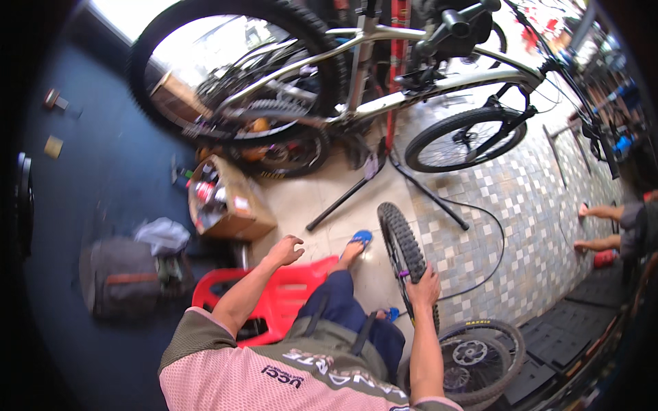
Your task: The person removes a bicycle tire from a wheel, carries it outside, and prepares a cleaning solution by mixing water and detergent in a bucket. They then use a sponge to scrub the tire while sitting on the floor.
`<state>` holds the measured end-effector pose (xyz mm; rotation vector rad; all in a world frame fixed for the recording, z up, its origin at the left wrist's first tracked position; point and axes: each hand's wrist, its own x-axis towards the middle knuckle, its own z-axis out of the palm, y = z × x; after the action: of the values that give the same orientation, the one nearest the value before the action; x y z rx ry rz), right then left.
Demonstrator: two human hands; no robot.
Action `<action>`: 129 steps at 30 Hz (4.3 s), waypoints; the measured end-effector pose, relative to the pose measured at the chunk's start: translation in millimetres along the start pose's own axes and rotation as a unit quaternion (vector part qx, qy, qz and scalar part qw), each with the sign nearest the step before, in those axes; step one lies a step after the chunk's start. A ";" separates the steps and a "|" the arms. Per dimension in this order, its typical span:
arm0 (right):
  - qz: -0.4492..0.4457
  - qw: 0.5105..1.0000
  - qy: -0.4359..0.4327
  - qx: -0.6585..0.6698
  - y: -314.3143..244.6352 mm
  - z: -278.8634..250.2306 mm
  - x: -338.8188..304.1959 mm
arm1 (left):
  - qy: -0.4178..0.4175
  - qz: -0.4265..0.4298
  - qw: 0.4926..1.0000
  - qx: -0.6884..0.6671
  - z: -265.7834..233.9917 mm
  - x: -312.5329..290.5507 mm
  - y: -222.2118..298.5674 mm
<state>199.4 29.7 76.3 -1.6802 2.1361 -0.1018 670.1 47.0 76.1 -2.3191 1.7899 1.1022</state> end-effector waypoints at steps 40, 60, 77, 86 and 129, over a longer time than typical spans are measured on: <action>-0.007 0.996 0.075 -0.044 2.6 12.4 60.6 | 0.380 0.028 0.694 -0.611 -39.2 431.5 -156.9; -0.026 0.998 0.062 -0.007 44.8 1.5 23.2 | 0.066 -0.072 0.995 -0.027 -122.6 135.0 -100.2; 0.151 0.987 -0.051 -0.001 18.1 -24.8 -22.3 | 0.148 0.092 0.955 0.240 -139.8 136.0 -75.4; 0.310 0.939 0.094 0.115 56.6 -91.1 -101.4 | -0.005 0.192 0.926 0.325 -155.6 143.8 15.3; 0.489 0.744 0.178 0.420 238.3 -75.0 119.1 | -0.199 0.403 0.817 0.361 317.5 72.2 769.7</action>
<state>-67.2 -33.7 37.8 0.0554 2.3685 -0.9458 -141.9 -149.5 102.6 -0.8269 2.4360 0.6308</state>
